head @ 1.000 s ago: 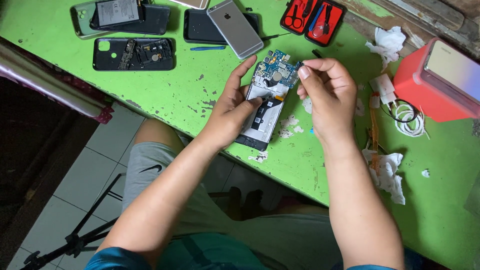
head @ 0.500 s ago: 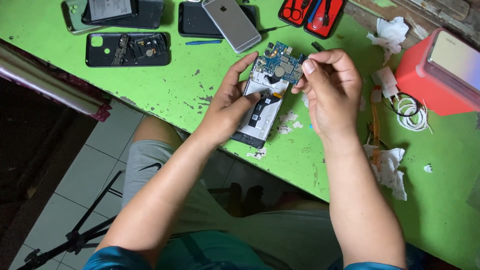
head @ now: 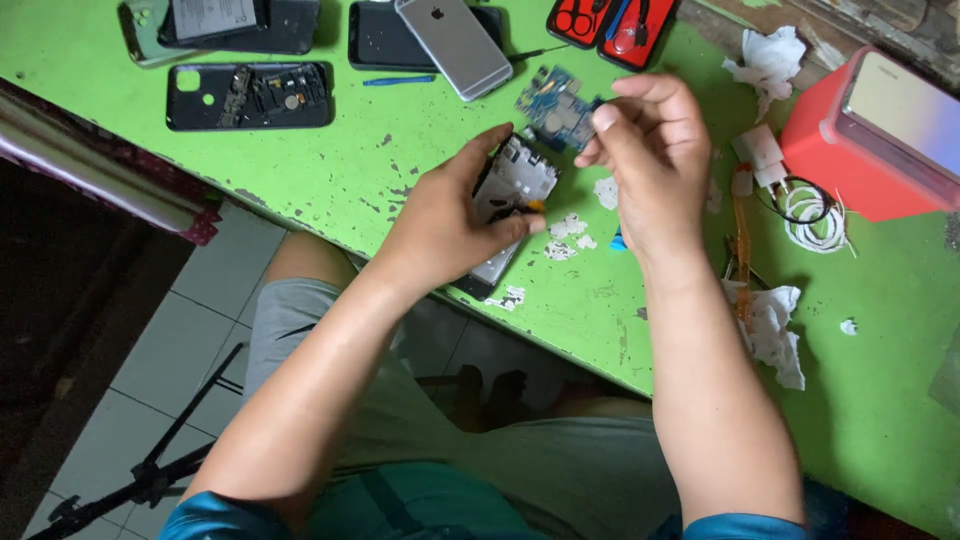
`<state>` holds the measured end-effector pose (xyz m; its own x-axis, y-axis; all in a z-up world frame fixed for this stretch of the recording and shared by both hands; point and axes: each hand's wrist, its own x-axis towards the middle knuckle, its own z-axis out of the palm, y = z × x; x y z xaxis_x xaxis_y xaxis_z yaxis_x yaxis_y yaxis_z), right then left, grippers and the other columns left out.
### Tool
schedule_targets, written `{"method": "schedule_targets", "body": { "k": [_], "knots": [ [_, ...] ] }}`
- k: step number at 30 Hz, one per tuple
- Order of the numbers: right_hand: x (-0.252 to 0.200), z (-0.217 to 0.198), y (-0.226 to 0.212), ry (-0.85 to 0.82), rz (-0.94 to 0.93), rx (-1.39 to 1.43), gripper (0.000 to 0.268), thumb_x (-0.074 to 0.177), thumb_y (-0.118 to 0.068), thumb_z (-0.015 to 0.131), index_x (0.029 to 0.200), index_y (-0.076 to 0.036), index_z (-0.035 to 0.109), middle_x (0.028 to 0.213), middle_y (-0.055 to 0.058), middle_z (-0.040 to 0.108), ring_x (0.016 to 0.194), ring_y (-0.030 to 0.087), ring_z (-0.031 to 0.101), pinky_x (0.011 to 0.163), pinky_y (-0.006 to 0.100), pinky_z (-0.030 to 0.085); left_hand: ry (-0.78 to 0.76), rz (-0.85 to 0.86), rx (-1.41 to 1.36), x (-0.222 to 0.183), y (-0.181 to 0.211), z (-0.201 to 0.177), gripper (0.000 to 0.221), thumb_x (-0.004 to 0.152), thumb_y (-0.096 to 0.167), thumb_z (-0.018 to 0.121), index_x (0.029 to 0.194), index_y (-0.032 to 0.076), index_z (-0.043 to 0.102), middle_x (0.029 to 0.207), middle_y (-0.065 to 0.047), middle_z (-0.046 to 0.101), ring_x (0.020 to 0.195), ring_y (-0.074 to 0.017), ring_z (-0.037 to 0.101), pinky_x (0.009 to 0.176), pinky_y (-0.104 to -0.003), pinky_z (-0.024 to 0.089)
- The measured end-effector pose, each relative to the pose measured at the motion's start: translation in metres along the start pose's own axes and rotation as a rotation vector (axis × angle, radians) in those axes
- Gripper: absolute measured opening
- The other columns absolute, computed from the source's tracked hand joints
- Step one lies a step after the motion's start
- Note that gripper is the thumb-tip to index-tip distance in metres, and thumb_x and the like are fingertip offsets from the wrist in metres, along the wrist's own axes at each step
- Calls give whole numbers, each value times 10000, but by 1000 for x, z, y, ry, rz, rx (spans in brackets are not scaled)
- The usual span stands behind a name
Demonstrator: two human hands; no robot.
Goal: Cleaning a smartphone chassis and installing the motherboard components.
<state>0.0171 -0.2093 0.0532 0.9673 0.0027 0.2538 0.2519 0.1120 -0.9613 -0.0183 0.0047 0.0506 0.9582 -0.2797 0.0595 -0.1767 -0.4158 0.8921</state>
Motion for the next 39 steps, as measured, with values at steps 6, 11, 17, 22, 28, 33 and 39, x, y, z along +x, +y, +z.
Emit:
{"method": "schedule_targets", "body": {
  "k": [6, 11, 17, 22, 28, 33, 39],
  "knots": [
    [-3, 5, -3, -58, 6, -62, 152, 1009, 15, 668, 1130, -58, 613, 888, 57, 648, 731, 133, 680, 684, 247, 612, -39, -11, 417, -4, 5, 7, 1028, 697, 555, 899, 1510, 95, 472, 1342, -127, 573, 1008, -371, 681, 702, -508, 568],
    [-7, 8, -2, -67, -14, -84, 140, 1014, 17, 666, 1124, -52, 614, 910, 59, 654, 754, 121, 671, 701, 239, 617, -48, -95, 609, -19, 17, 17, 1144, 709, 541, 922, 1587, 129, 316, 1371, -176, 570, 1083, -417, 626, 780, -543, 567],
    [-3, -1, 25, -52, -261, -156, 169, 986, 35, 715, 1125, 41, 618, 887, 196, 678, 742, 230, 725, 654, 347, 637, 206, 54, 811, -47, 15, 39, 800, 800, 443, 784, 1450, 36, 555, 1305, -177, 667, 1083, -324, 622, 815, -447, 538],
    [-7, 8, 17, 32, -515, -346, 173, 908, 48, 814, 1006, 49, 671, 840, 165, 720, 766, 212, 736, 699, 335, 599, 196, 32, 754, -50, 18, 25, 858, 800, 553, 729, 1493, 94, 520, 1414, -116, 635, 1145, -285, 579, 844, -424, 498],
    [-23, 27, -1, 132, -833, -693, 255, 838, 35, 893, 789, -54, 660, 845, 87, 778, 752, 263, 769, 703, 331, 620, 298, 207, 37, -36, 24, -3, 816, 889, 342, 757, 1500, -85, 423, 1414, -352, 541, 1258, -500, 551, 1005, -584, 485],
    [-54, 44, -12, 351, -948, -1042, 372, 842, -16, 899, 691, -142, 584, 822, 1, 780, 700, 214, 740, 699, 321, 582, 364, 367, -243, -14, -7, 18, 777, 802, 167, 890, 1449, -57, 524, 1347, -213, 639, 1282, -422, 588, 1078, -520, 475],
    [-83, 65, 1, 438, -896, -1068, 368, 847, 29, 868, 671, -114, 577, 816, 35, 766, 695, 214, 751, 652, 311, 600, 219, 296, -336, -8, -31, 14, 631, 735, 157, 926, 1310, 58, 686, 1253, -115, 720, 1180, -302, 685, 927, -370, 581]
  ]
}}
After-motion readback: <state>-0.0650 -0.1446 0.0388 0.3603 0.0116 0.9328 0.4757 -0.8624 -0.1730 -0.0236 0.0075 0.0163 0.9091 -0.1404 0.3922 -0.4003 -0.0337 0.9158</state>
